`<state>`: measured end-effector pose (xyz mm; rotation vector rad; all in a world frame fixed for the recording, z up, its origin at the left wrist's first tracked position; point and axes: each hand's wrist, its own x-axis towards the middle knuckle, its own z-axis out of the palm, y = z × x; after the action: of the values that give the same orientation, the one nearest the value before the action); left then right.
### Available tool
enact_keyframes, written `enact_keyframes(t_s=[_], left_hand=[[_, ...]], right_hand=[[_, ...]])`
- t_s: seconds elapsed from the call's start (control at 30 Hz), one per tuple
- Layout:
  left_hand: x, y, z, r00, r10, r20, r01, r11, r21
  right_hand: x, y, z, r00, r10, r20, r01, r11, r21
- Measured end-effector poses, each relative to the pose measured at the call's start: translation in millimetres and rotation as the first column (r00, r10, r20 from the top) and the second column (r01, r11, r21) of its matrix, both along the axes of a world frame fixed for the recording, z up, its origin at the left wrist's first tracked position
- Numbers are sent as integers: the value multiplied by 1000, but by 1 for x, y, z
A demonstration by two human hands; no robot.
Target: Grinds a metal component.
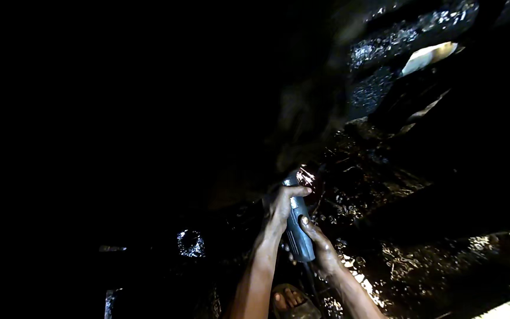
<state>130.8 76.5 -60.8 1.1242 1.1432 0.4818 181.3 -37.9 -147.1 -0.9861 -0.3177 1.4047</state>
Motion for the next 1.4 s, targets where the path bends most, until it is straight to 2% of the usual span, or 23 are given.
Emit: enact_keyframes(t_s=[0.2,0.37,1.0,1.4], left_hand=[[3,0,0,1000,-24,12,24,1000,2],[2,-6,2,999,-15,-50,15,1000,-5],[9,0,-4,1000,-9,-1,9,1000,-28],[17,-1,-3,1000,-12,-7,12,999,42]], right_hand=[[2,-1,0,1000,5,-14,-5,1000,1],[3,-4,-2,1000,-3,-21,3,1000,4],[5,-2,1,1000,11,-29,-9,999,47],[10,-2,-1,1000,8,-15,-8,1000,28]])
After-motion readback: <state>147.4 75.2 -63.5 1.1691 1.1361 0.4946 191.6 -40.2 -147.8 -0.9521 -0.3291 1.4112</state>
